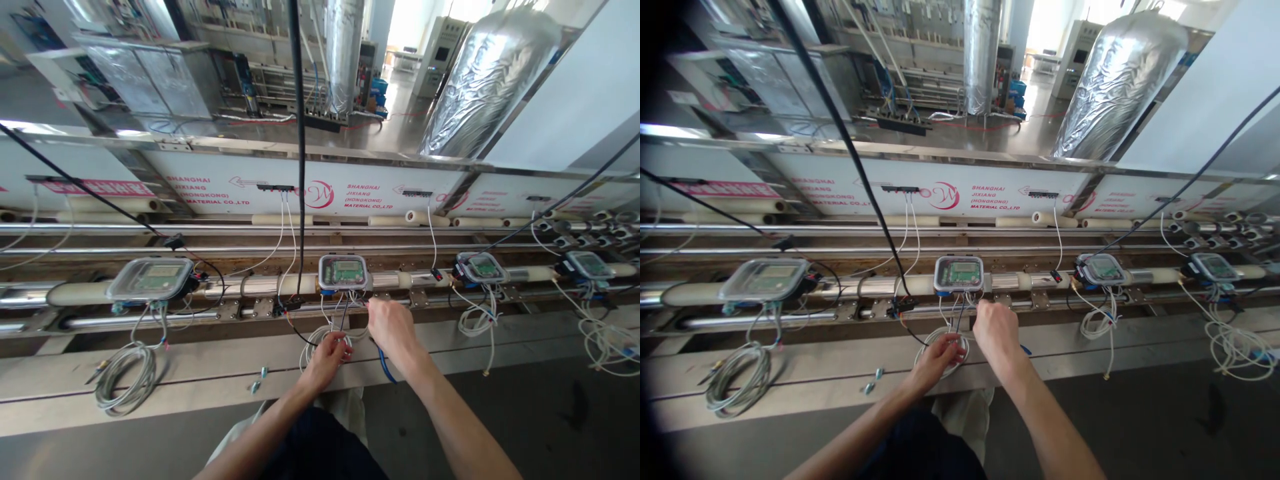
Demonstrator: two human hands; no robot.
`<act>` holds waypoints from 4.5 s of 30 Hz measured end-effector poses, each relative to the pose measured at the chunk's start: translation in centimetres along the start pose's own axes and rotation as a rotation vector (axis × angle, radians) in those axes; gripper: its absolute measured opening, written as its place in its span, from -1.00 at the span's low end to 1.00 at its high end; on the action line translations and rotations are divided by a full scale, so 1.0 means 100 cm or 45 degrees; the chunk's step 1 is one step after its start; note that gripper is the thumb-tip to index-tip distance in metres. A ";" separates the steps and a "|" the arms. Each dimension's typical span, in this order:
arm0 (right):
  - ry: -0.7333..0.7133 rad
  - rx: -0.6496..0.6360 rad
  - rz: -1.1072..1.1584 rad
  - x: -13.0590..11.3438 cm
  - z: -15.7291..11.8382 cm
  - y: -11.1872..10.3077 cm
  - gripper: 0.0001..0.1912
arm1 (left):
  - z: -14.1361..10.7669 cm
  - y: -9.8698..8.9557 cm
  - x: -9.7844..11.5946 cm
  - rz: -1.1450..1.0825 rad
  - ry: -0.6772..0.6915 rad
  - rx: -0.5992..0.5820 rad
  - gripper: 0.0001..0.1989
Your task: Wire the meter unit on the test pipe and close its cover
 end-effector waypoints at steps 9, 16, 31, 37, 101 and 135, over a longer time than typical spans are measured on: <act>-0.288 0.173 0.282 0.046 0.010 0.060 -0.64 | -0.001 -0.018 -0.008 -0.018 -0.021 0.084 -0.63; -0.394 0.149 0.263 0.050 0.027 0.046 -0.65 | -0.003 -0.024 -0.015 0.016 -0.056 0.143 -0.58; -0.345 0.090 0.281 0.057 0.036 0.061 -0.67 | -0.004 -0.007 -0.036 0.053 -0.155 0.143 -0.59; -0.273 0.005 -0.087 0.034 0.027 0.019 -0.70 | 0.000 0.002 -0.041 0.102 -0.188 0.078 -0.51; 0.161 -0.261 0.125 0.189 -0.036 0.127 -0.62 | 0.038 -0.040 0.255 1.423 0.884 0.761 -0.79; -0.562 0.293 0.181 -0.006 0.072 -0.074 -0.61 | 0.032 -0.049 0.240 1.255 0.868 0.753 -0.77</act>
Point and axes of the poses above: each hand's wrist, its own z-axis towards the middle knuckle, its own y-axis out of the palm, x = y × z, the point moved 10 cm from there along z, towards the middle knuckle, and after that the axes turned 8 degrees about -x, right-handed, at the moved point
